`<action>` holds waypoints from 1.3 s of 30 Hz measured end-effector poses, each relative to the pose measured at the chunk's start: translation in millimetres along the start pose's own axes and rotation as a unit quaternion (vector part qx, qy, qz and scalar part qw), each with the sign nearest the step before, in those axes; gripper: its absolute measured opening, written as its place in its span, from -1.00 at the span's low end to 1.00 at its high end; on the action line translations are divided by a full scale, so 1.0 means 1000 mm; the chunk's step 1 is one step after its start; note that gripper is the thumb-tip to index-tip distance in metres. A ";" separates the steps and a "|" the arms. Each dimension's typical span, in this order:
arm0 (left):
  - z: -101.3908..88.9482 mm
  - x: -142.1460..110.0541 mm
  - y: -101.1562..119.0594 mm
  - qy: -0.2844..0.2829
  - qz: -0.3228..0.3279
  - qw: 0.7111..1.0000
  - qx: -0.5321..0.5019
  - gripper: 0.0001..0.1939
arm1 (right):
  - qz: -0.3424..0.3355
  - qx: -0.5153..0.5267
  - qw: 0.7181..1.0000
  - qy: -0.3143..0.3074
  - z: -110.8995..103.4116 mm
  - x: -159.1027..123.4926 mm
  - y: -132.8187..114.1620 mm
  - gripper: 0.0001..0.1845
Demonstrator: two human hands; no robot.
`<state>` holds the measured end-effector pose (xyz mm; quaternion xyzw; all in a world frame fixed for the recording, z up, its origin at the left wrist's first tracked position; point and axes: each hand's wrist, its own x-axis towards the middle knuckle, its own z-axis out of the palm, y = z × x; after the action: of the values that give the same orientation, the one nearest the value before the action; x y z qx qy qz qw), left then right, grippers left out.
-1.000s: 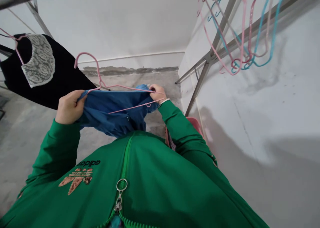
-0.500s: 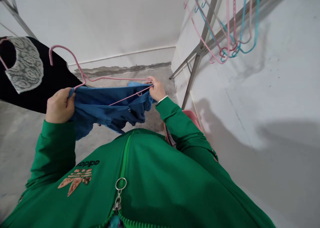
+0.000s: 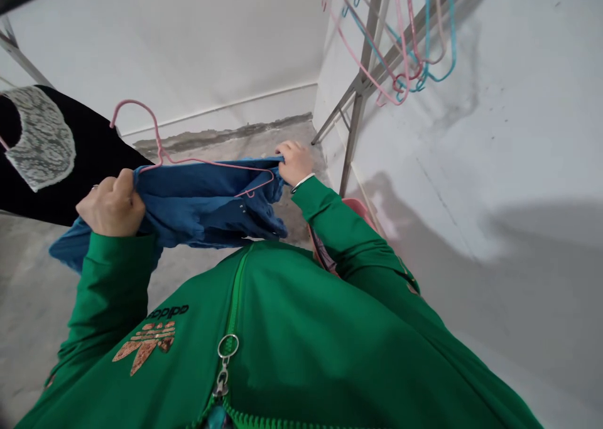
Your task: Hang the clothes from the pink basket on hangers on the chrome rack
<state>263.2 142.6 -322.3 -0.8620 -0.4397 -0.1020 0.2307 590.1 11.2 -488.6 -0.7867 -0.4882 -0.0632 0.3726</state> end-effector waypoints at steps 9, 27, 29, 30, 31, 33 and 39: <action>0.015 0.004 -0.002 0.057 -0.005 0.998 0.002 -0.59 | 0.076 0.047 0.995 -0.052 0.012 -0.005 0.002 -0.69; 0.048 0.005 0.002 0.038 -0.003 0.995 -0.092 -0.60 | -0.137 0.187 0.963 -0.140 -0.039 -0.030 -0.023 -0.69; 0.050 0.005 -0.002 0.053 0.011 0.993 -0.107 -0.63 | -0.163 0.120 0.976 -0.084 -0.044 -0.010 -0.017 -0.64; 0.052 0.005 -0.004 0.062 0.021 0.991 -0.113 -0.63 | -0.182 0.084 0.977 -0.076 -0.044 -0.001 -0.016 -0.60; 0.054 0.004 -0.004 0.069 0.032 0.990 -0.120 -0.63 | -0.200 0.050 0.975 -0.082 -0.043 0.006 -0.015 -0.57; 0.057 0.004 -0.002 0.075 0.049 0.986 -0.142 -0.63 | -0.230 -0.007 0.966 -0.122 -0.038 0.015 -0.016 -0.60; 0.063 0.010 0.003 0.042 0.059 0.977 -0.199 -0.68 | -0.251 -0.073 0.960 -0.098 -0.020 0.007 -0.037 -0.65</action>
<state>270.2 179.4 -374.5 -0.9099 -0.3493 -0.2095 0.0786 568.5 12.2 -452.0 -0.6662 -0.6983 -0.1126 0.2364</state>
